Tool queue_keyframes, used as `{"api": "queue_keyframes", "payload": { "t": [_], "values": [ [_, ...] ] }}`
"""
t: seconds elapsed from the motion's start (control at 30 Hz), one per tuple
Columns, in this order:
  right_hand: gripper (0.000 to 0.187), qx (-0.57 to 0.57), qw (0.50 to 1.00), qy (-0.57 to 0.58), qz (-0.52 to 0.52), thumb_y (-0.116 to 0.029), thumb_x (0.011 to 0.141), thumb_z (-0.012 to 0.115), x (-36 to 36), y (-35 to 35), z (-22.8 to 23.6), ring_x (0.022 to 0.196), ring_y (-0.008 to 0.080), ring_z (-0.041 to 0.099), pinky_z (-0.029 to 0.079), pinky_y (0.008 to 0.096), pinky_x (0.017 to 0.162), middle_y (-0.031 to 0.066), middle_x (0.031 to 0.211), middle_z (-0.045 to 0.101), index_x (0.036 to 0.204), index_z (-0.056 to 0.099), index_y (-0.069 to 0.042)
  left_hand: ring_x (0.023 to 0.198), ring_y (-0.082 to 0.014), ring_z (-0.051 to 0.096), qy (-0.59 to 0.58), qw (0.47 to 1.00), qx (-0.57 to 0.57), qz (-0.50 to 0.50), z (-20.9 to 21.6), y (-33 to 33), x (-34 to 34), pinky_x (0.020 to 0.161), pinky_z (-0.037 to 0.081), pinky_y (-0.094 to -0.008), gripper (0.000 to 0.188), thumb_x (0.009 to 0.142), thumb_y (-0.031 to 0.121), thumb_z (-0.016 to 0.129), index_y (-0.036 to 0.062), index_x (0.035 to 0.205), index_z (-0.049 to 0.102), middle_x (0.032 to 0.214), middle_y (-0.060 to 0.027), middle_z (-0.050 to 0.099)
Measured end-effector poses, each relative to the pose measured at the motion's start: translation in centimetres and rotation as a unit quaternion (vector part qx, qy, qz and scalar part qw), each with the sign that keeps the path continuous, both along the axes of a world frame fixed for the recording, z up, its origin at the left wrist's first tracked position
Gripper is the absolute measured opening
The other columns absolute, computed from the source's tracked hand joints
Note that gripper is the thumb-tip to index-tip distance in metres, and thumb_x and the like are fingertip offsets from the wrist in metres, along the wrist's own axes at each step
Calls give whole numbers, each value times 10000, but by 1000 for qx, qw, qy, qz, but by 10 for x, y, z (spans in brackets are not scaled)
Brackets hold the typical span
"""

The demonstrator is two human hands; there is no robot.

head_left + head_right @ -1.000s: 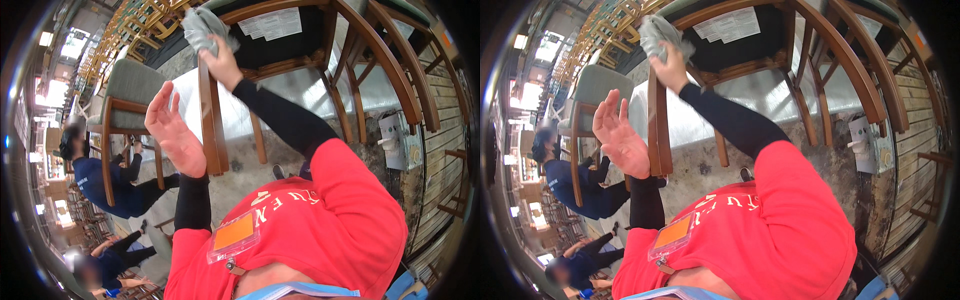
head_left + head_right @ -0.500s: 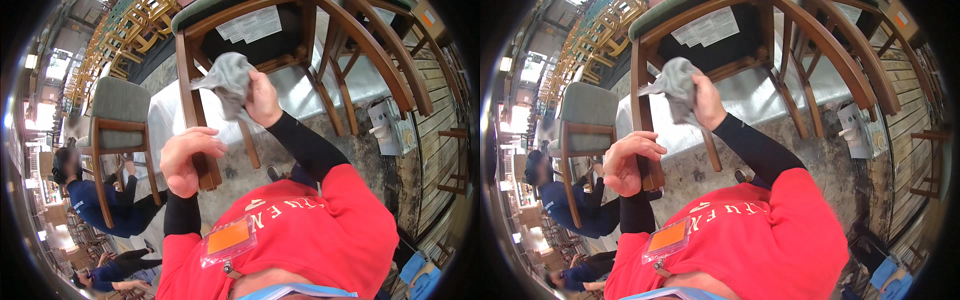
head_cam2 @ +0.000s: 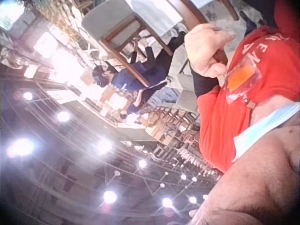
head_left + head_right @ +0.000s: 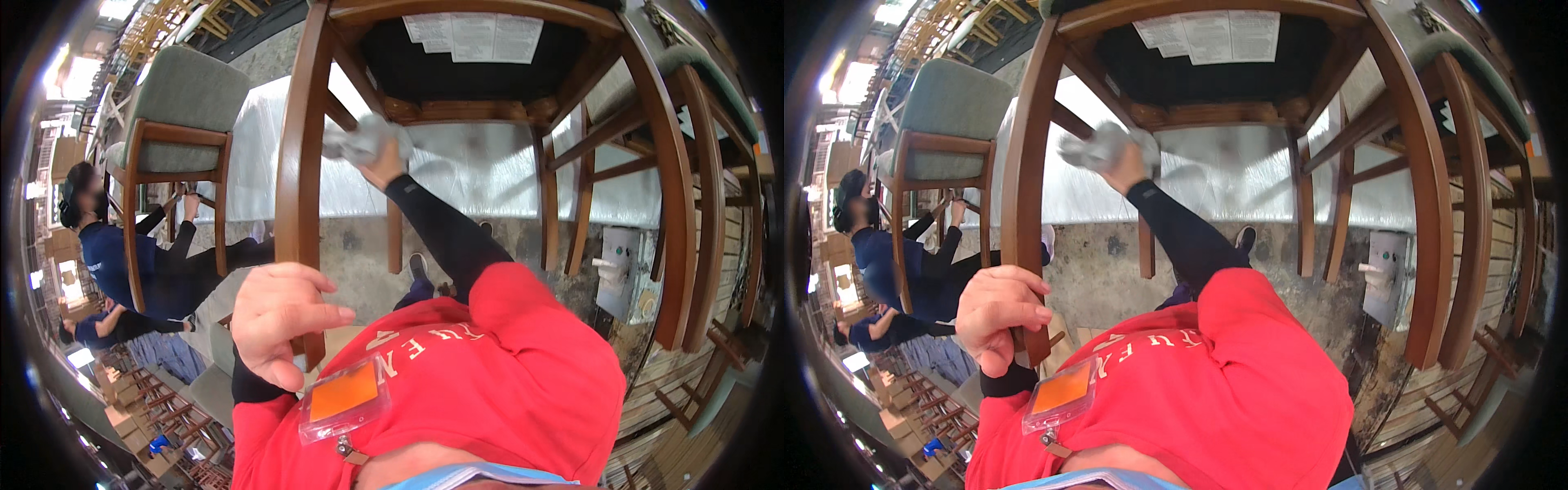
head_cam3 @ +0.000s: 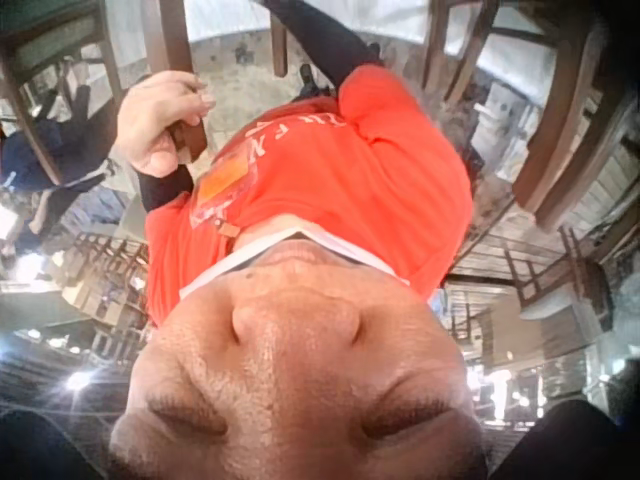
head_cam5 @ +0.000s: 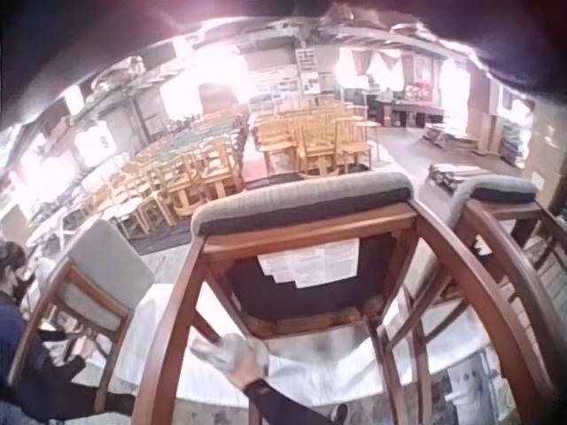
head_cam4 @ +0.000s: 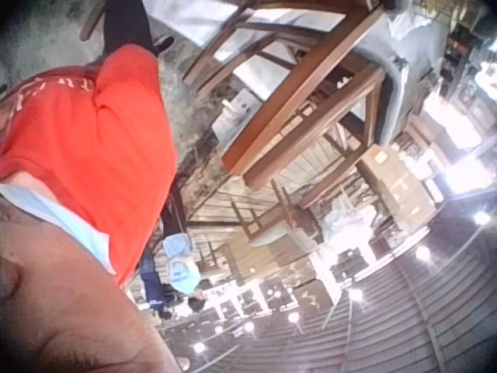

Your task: The person wipes the underside and frame of a wooden chair with a cloth, then lifts and repositions the chair to access different areas. The person repeats this process on multiple chairs in a warehouse-like space.

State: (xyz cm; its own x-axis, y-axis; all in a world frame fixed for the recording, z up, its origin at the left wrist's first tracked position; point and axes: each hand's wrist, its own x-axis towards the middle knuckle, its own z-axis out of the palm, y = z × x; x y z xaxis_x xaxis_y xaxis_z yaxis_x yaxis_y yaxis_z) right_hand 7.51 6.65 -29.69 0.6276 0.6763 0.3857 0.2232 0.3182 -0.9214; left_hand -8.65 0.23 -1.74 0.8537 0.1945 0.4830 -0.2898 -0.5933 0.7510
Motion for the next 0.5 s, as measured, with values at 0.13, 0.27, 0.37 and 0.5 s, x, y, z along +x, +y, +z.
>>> {"api": "queue_keyframes", "payload": {
  "t": [0.13,0.27,0.37,0.5],
  "values": [
    [485,-339,927,-14,163,-308,785,831,35,-24,-108,1029,238,691,542,362,869,92,1084,709,1154,636,-61,457,-165,548,-3,999,-33,-25,5,11,5,627,560,-363,712,968,644,509,-38,936,714,515,33,521],
    [385,-128,949,196,211,-327,901,691,11,1,-48,1035,236,665,535,364,887,77,1105,664,1192,601,-90,454,-163,533,4,1000,-16,-11,-3,13,1,611,548,-354,592,925,544,656,-44,944,722,514,30,493],
    [399,133,604,722,311,-409,950,580,14,30,43,1132,253,595,488,433,989,83,1197,606,1249,573,-145,450,-159,524,7,1000,-8,-24,-4,8,2,603,541,-344,519,884,468,740,-48,942,724,507,28,476],
    [497,264,586,615,457,-466,932,571,20,46,45,1171,265,595,486,473,1006,81,1259,613,1301,573,-134,443,-157,520,7,998,-10,-54,-1,14,3,586,532,-331,414,874,372,776,-34,941,729,516,12,487]
  ]
}}
